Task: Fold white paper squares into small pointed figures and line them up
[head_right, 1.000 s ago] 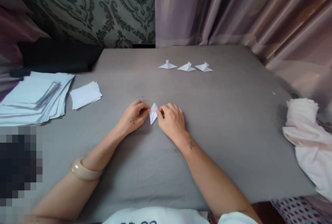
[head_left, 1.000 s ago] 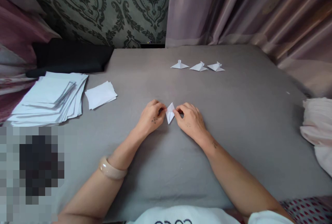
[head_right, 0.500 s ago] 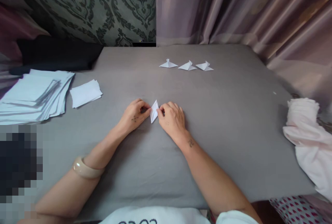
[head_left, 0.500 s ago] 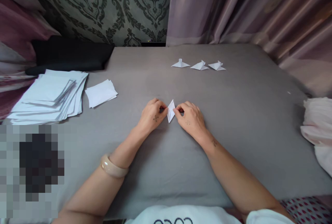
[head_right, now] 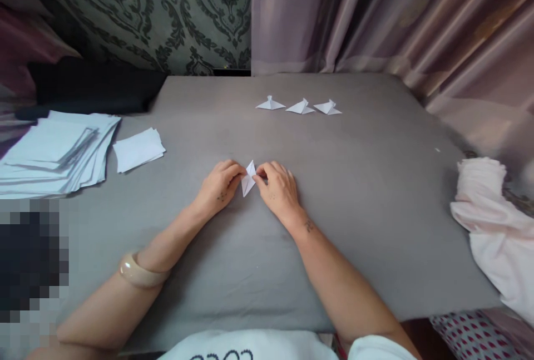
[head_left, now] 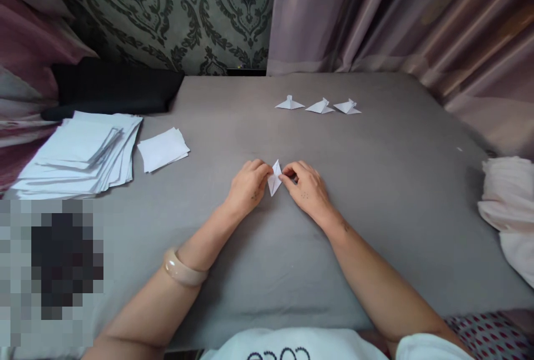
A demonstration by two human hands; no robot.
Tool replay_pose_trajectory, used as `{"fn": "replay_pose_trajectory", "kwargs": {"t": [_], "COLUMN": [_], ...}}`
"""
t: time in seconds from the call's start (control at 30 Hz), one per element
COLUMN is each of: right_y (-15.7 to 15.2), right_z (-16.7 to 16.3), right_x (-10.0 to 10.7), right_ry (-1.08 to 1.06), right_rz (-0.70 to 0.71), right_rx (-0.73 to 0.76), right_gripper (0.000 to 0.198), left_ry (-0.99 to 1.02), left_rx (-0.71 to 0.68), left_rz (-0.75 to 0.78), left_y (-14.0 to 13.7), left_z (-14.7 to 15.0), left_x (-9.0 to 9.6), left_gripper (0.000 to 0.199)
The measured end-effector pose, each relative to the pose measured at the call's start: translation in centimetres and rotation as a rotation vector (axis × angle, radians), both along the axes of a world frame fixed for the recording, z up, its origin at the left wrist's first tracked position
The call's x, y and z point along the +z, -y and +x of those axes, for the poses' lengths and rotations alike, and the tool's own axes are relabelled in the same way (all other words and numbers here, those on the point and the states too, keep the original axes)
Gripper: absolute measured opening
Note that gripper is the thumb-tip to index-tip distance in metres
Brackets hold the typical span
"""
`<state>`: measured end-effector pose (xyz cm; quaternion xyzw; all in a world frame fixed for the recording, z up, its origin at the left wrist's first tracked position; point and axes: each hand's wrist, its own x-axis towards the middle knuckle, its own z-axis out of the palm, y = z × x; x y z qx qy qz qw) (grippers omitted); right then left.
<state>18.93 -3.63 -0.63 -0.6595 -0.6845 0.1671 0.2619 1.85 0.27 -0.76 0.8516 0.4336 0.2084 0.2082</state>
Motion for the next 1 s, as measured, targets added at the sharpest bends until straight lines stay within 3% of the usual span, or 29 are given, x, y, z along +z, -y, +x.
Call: {"fn": "replay_pose_trajectory", "kwargs": {"t": [0.1,0.23,0.43,0.77,1.0], "right_y": [0.2,0.9,2.2,2.9,3.0], "right_z": [-0.1,-0.5,-1.2,-1.5,-1.6], "right_x": [-0.2,0.2,1.4,2.0,2.3], "right_ry": [0.006,0.166,0.44,0.517,0.488], "right_rz": [0.071,0.113,0.073,0.022,0.01], "right_rx": [0.114,0.188,0.24,0.23,0.202], "right_gripper": [0.011,0.025,0.033,0.033,0.032], "left_ry": [-0.132,-0.331,-0.524,-0.369,-0.351], "left_rx": [-0.104,-0.195,-0.167,-0.118,-0.114], "left_rz": [0.125,0.228,0.246,0.171,0.22], "left_y": [0.5,1.4,2.9,2.9,3.0], "left_z": [-0.2,-0.5,-0.1,-0.5,-0.5], "left_x": [0.2,0.8,1.7,1.2,1.3], "left_gripper": [0.026,0.03,0.028,0.038,0.027]}}
